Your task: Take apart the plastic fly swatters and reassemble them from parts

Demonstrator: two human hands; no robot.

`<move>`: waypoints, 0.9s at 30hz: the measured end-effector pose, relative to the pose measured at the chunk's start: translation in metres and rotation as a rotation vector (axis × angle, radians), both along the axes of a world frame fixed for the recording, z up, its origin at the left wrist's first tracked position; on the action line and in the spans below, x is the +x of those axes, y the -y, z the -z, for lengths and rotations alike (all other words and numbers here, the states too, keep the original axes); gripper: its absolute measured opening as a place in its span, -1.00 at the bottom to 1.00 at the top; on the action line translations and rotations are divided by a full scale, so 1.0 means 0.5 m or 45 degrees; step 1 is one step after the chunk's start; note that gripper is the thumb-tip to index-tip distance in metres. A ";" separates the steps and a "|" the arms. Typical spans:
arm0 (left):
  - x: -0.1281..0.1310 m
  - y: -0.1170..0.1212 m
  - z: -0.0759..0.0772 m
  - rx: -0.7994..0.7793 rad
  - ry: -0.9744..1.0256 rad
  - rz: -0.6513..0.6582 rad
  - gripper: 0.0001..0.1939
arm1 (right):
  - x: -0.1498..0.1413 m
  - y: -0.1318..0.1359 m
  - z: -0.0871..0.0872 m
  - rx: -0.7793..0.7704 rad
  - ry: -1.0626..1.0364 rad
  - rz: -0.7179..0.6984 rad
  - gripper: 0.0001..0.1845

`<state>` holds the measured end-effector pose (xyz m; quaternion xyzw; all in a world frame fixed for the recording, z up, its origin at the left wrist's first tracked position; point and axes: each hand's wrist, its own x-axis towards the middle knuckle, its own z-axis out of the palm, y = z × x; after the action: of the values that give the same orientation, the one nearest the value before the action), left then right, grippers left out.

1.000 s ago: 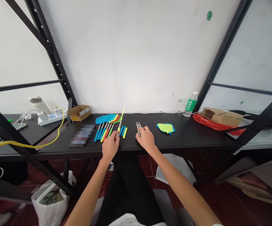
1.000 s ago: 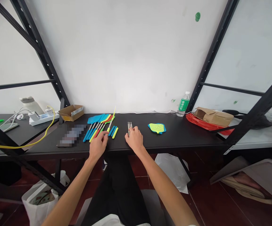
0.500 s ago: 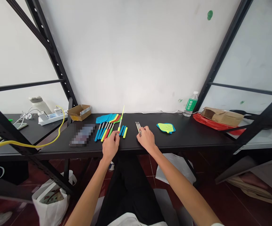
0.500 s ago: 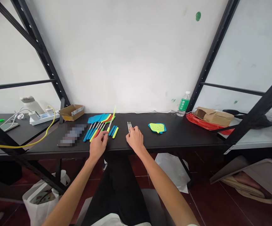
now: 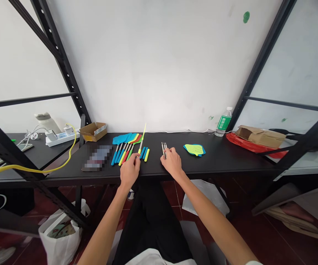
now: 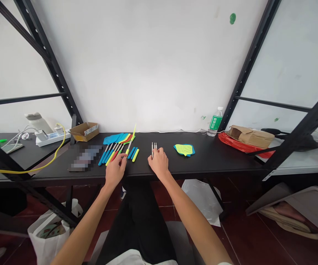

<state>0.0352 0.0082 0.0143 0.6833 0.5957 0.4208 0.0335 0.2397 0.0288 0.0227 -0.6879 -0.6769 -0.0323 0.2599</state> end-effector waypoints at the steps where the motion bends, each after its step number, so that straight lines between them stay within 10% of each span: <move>1: 0.000 0.000 0.001 0.004 0.001 0.000 -0.70 | 0.000 0.000 0.000 0.005 -0.012 -0.001 -0.70; 27: -0.003 0.001 0.002 0.000 0.011 0.002 -0.68 | 0.002 0.001 0.004 0.047 -0.015 -0.009 -0.69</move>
<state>0.0337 0.0077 0.0132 0.6820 0.5949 0.4238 0.0362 0.2406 0.0285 0.0206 -0.6810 -0.6769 -0.0398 0.2765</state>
